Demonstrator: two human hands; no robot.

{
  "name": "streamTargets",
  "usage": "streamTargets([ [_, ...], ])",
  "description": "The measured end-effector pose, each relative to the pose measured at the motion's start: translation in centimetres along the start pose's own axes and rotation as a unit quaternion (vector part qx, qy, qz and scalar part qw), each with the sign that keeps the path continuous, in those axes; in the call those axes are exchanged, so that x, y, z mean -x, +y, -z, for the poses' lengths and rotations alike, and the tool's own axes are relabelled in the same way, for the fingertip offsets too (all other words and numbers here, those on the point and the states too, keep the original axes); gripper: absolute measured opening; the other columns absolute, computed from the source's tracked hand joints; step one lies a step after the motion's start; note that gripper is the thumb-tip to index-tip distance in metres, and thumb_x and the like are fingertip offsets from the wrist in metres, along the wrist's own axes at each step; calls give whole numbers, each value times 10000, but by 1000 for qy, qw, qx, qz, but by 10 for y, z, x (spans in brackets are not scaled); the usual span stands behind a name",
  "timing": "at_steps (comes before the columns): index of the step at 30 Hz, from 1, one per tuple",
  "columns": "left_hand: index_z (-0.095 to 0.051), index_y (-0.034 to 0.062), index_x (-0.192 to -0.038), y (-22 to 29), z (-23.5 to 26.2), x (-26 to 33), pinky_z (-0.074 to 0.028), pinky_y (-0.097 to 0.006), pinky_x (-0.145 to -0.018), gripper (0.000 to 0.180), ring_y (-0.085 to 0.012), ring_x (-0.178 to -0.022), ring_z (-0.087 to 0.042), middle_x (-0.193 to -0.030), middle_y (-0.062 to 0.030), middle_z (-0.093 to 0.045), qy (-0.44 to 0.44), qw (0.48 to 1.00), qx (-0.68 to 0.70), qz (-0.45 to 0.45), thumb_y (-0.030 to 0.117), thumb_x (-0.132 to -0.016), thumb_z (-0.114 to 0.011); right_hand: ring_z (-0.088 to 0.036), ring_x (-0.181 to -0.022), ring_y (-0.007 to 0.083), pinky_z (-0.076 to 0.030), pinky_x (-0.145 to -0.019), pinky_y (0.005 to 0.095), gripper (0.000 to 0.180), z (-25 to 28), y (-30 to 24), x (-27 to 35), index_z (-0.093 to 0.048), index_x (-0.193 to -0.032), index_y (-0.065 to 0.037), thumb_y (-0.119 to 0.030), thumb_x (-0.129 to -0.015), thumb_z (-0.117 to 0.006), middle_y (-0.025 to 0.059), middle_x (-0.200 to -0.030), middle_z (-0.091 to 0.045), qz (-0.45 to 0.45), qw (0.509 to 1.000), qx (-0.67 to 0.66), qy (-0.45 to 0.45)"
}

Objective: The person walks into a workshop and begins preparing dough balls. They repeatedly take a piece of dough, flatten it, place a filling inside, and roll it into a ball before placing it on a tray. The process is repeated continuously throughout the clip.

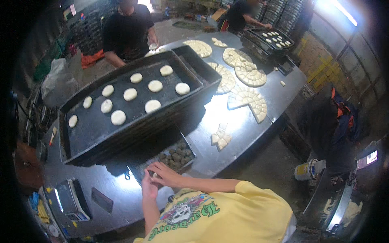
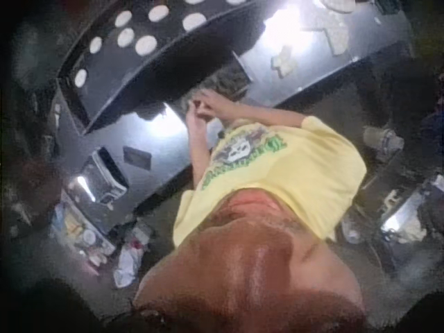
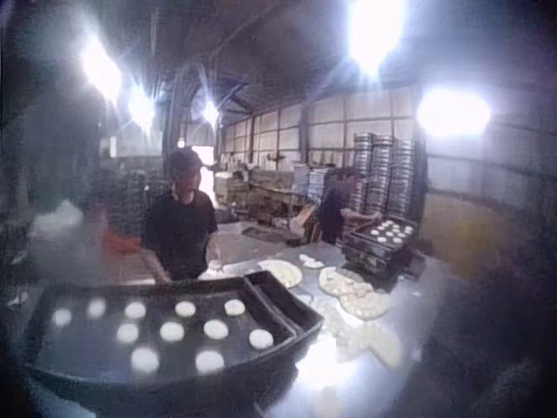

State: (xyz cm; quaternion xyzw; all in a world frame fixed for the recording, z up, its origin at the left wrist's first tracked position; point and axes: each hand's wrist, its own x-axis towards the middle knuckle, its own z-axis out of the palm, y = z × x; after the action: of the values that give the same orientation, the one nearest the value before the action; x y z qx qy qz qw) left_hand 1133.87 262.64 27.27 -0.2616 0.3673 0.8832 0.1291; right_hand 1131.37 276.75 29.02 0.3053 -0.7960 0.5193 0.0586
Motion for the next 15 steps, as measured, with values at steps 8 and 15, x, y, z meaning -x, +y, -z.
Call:
streamTargets([
  [8, -494, 27, -1329, 3, -5, 0, -539, -306, -843, 434, -155, -972, -626, -1150, -92, -593, -21, 972, -198, -125, 347, -1037, -460, -595, -996, 249, -455, -888, 391, 294, 17, 24, -12, -609, -1095, -35, -242, -896, -667, 86, -989, -619, -55, 986, 88, -129],
  [15, -286, 56, -1497, 32, -13, 18, -465, -324, -974, 599, -247, -1264, -493, -1413, -166, -453, -176, 913, -315, -190, 208, -992, -569, -582, -991, 180, -499, -856, 316, 363, 48, 14, -65, -561, -1116, -31, -248, -880, -732, 85, -1158, -564, -152, 964, -115, -185],
])
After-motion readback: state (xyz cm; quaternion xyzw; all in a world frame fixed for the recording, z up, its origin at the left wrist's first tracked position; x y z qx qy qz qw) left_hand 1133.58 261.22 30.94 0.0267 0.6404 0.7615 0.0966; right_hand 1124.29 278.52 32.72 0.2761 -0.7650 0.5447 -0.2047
